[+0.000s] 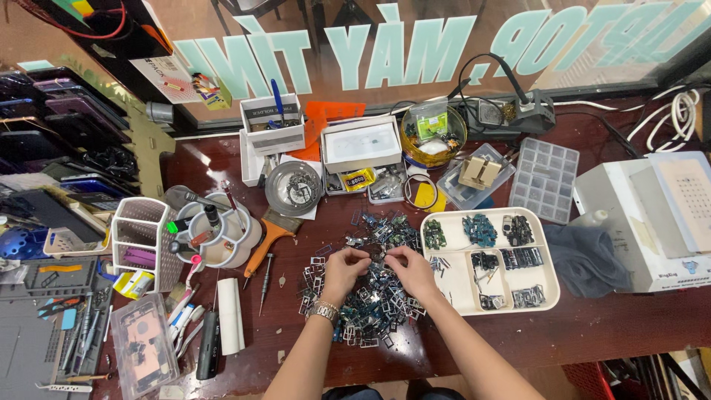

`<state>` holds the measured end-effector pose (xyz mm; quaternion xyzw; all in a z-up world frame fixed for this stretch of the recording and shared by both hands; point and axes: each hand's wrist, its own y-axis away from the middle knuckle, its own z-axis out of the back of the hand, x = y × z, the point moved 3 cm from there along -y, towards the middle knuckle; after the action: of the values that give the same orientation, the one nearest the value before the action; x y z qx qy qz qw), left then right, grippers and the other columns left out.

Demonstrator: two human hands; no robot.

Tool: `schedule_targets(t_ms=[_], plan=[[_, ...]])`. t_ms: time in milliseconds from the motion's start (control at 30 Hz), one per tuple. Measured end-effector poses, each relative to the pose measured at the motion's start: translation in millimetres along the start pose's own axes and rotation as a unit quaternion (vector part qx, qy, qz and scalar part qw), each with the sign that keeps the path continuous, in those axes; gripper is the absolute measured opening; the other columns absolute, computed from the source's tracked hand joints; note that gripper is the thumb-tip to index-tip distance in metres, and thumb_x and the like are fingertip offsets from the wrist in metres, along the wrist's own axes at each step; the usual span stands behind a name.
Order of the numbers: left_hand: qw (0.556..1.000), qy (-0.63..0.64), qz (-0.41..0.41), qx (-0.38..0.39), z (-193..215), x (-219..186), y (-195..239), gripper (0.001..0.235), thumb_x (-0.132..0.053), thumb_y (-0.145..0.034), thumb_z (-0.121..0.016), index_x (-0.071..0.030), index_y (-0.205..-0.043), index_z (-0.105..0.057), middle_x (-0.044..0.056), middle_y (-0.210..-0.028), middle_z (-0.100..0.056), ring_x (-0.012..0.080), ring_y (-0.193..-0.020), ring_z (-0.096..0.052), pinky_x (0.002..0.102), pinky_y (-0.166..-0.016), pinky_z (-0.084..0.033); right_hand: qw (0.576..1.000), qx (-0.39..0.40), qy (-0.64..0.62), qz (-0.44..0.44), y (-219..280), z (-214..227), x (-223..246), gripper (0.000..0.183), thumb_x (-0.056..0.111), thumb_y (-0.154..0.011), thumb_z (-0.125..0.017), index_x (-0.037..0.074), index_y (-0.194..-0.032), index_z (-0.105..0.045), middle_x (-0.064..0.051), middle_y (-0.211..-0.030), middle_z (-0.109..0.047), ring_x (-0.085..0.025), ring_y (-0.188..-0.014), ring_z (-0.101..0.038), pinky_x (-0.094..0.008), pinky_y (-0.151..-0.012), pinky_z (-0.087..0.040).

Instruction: The person sorts small electronic components from a pile on a workbench into compartments of a white tray. They pick up individual items, separate them by type, and place them into the tray. The workbench is cluttered with tools and containers.

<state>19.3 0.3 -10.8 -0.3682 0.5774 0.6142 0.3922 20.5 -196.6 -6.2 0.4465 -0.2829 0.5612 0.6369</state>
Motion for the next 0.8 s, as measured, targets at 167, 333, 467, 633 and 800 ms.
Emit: schedule_targets(t_ms=[167,333,467,633,800], plan=[[0.999,-0.022,-0.007,-0.023,-13,-17,-9,0.019,-0.014,-0.085,-0.078,0.000,-0.099,-0.075,0.007,-0.085,-0.076,0.0141,-0.074,-0.072,0.029,-0.069,-0.061,0.996,0.074,-0.043,-0.035,-6,-10,-1,0.022,0.007,-0.090,-0.070,0.001,-0.111,-0.070,-0.007,-0.087,-0.077,-0.013,-0.074,-0.069,-0.026,-0.067,-0.055],[0.927,-0.306,-0.164,-0.140,-19,-51,-32,0.022,-0.016,-0.082,-0.078,-0.006,-0.102,-0.076,0.011,-0.099,-0.071,0.0303,-0.095,-0.068,0.042,-0.088,-0.054,0.991,0.055,-0.096,-0.072,-23,-2,-16,0.020,0.005,-0.090,-0.070,-0.001,-0.109,-0.068,-0.005,-0.085,-0.076,-0.012,-0.072,-0.068,-0.027,-0.066,-0.057],[0.892,-0.384,-0.185,-0.153,-32,-62,-57,0.030,-0.015,-0.076,-0.081,-0.008,-0.104,-0.073,0.012,-0.110,-0.065,0.0339,-0.113,-0.060,0.045,-0.098,-0.049,0.988,0.038,-0.114,-0.093,-28,5,-18,0.018,0.008,-0.088,-0.073,0.000,-0.104,-0.071,-0.002,-0.086,-0.074,-0.009,-0.073,-0.067,-0.026,-0.066,-0.057],[0.870,-0.440,-0.180,-0.134,-36,-60,-66,0.034,-0.016,-0.075,-0.081,-0.006,-0.106,-0.071,0.013,-0.115,-0.064,0.0340,-0.115,-0.058,0.045,-0.097,-0.050,0.991,0.007,-0.071,-0.114,-36,9,-20,0.018,0.017,-0.089,-0.077,0.005,-0.102,-0.075,-0.002,-0.085,-0.074,-0.009,-0.070,-0.063,-0.025,-0.064,-0.052],[0.875,-0.411,-0.209,-0.146,-32,-67,-55,0.021,-0.017,-0.084,-0.074,-0.003,-0.099,-0.073,0.013,-0.109,-0.068,0.0328,-0.109,-0.062,0.045,-0.091,-0.053,0.986,0.004,-0.128,-0.110,-52,4,-24,0.019,0.016,-0.089,-0.076,0.002,-0.101,-0.071,0.000,-0.083,-0.069,-0.009,-0.071,-0.061,-0.026,-0.063,-0.052]])
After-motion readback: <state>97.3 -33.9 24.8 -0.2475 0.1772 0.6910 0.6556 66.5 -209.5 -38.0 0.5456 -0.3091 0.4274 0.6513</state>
